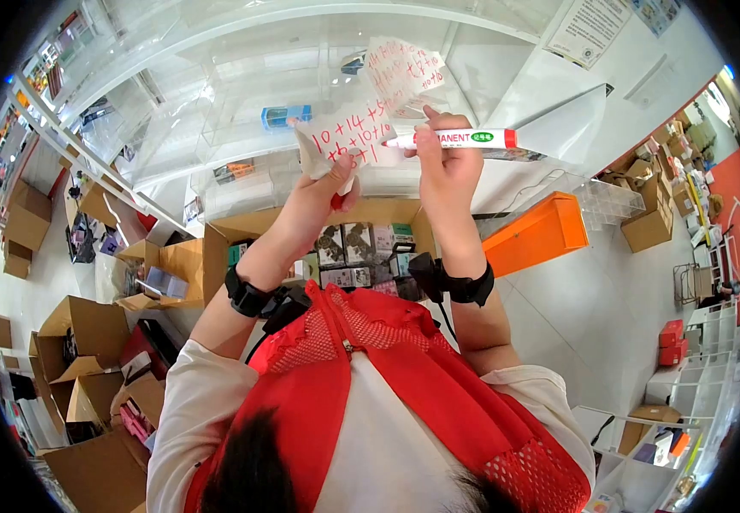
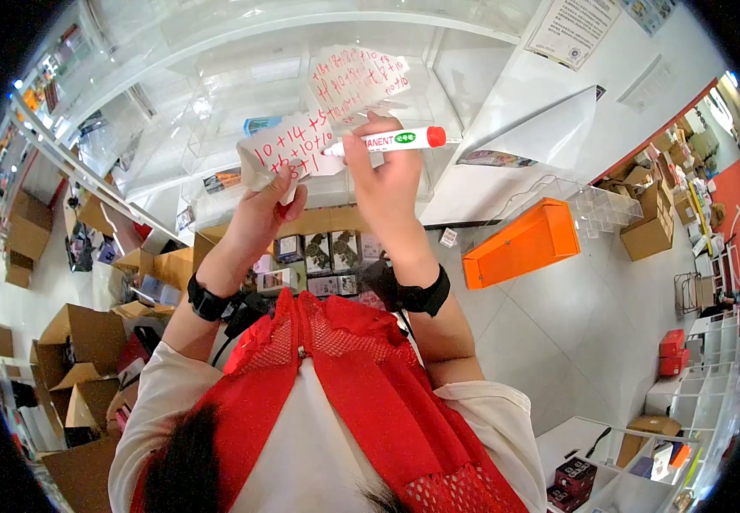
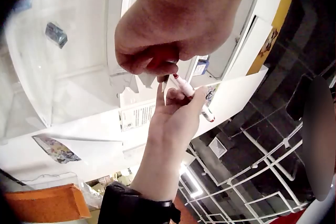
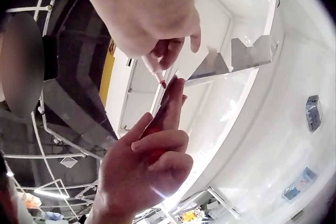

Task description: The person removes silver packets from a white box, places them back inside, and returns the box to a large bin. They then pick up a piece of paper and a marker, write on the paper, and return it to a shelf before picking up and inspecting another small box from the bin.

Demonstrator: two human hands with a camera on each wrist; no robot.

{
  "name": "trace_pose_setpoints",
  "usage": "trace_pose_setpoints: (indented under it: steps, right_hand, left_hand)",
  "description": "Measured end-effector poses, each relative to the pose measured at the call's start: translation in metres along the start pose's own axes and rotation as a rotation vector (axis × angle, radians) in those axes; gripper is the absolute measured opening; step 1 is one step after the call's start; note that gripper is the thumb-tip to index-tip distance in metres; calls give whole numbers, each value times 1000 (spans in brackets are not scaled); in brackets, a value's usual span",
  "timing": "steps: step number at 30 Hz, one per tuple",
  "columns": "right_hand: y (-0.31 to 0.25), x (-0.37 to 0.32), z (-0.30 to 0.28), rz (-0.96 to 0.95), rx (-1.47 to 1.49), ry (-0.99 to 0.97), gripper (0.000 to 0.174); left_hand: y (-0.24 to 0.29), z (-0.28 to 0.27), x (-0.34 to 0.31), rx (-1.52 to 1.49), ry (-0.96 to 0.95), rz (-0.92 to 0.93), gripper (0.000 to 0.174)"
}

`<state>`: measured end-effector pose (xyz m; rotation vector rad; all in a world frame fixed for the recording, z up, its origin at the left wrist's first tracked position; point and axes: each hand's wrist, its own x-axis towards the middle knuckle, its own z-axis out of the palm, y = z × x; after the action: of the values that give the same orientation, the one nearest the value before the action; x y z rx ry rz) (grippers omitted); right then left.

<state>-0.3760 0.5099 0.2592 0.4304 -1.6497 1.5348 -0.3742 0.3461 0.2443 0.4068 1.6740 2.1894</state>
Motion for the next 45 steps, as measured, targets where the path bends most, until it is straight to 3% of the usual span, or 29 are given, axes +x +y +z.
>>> trace_pose_setpoints:
  steps: [3,7,12,18,21,24,25,29,32,34,36,41,44,45]
  right_hand:
    - [-1,1,-2,-13,-103,-95,9]
    - [3,-4,-6,-43,-145,-64,9]
    - [7,-4,-6,12,-90,28,10]
    - [5,-6,-5,-52,-164,-106,9]
    - [0,-8,-11,-193,-71,-4,5]
    - [-7,-3,-24,-206,-21,126,7]
    - [-14,-5,-28,-89,-14,235,11]
    - [-9,-8,-65,-87,1,292,17]
    - [4,-27,-115,249,-124,310,18]
    - [5,-39,-137,330,-215,381,17]
    - [15,-54,-162,344,-269,438,15]
    - [35,-70,-220,441,-384,517,15]
    - [54,-59,-255,447,-408,569,14]
    - [59,-52,-267,477,-428,588,13]
  left_hand:
    - [5,5,-3,10,35,-7,30]
    - [-2,-8,-1,-85,-41,-15,20]
    - [2,-3,-5,-74,-1,2,22]
    - [-2,-2,-6,-76,-5,-15,23]
    - [-3,1,-6,-25,3,6,23]
    - [-5,0,-2,-9,71,-37,25]
    - [-6,-1,0,-12,99,-64,24]
    - [-47,-41,25,-43,120,-145,11]
    - [-64,-57,33,-9,169,-222,13]
    - [-67,-58,45,-2,160,-248,16]
    - [-70,-60,61,21,132,-284,19]
    - [-57,-38,133,-92,49,-175,21]
    - [-46,-22,178,-153,56,-170,19]
    - [-40,-8,193,-193,135,-169,19]
